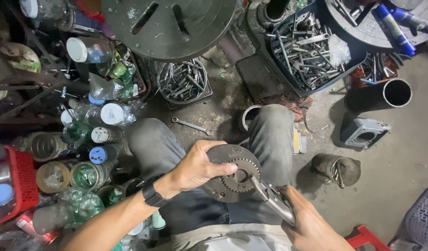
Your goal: Using various tools and a drill press to repair or modify a motorcycle gear component.
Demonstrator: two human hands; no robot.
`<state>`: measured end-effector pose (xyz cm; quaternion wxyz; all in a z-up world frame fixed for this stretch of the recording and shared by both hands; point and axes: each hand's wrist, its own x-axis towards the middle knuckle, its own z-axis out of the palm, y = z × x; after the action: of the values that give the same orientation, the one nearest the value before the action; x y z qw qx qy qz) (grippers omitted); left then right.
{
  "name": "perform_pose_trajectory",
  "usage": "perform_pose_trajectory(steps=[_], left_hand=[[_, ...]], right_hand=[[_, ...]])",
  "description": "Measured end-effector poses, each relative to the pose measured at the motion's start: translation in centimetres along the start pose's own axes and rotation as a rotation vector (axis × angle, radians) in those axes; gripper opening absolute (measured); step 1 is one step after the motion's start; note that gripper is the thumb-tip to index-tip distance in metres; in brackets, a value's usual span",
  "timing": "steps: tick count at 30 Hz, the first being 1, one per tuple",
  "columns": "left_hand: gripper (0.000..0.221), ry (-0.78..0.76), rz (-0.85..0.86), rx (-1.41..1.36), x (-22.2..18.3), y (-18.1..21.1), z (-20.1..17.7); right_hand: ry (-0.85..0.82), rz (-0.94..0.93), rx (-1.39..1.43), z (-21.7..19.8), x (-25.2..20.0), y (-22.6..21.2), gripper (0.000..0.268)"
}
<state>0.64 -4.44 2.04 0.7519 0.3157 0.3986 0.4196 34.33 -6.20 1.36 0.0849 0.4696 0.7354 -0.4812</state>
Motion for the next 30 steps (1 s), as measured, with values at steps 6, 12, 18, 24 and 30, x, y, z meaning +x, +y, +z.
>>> perform_pose_trajectory(steps=[6, 12, 18, 24, 30], left_hand=[[0.032, 0.119, 0.097, 0.041, -0.6, 0.5, -1.8], [0.032, 0.292, 0.289, 0.099, -0.9, 0.5, -2.3], [0.033, 0.474, 0.364, 0.104, -1.8, 0.5, -1.9], [0.032, 0.527, 0.407, -0.01, -2.0, 0.7, -2.2], [0.031, 0.532, 0.411, -0.089, -1.2, 0.6, -2.2]], right_hand=[[-0.006, 0.442, 0.795, 0.7, -0.8, 11.8, 0.064], [-0.082, 0.515, 0.729, -5.4, 5.6, 10.1, 0.051], [-0.068, 0.55, 0.672, -4.0, 7.5, 13.0, 0.051], [-0.198, 0.522, 0.574, -3.3, 3.8, 14.9, 0.074], [-0.125, 0.448, 0.763, 0.2, 1.9, 21.8, 0.069]])
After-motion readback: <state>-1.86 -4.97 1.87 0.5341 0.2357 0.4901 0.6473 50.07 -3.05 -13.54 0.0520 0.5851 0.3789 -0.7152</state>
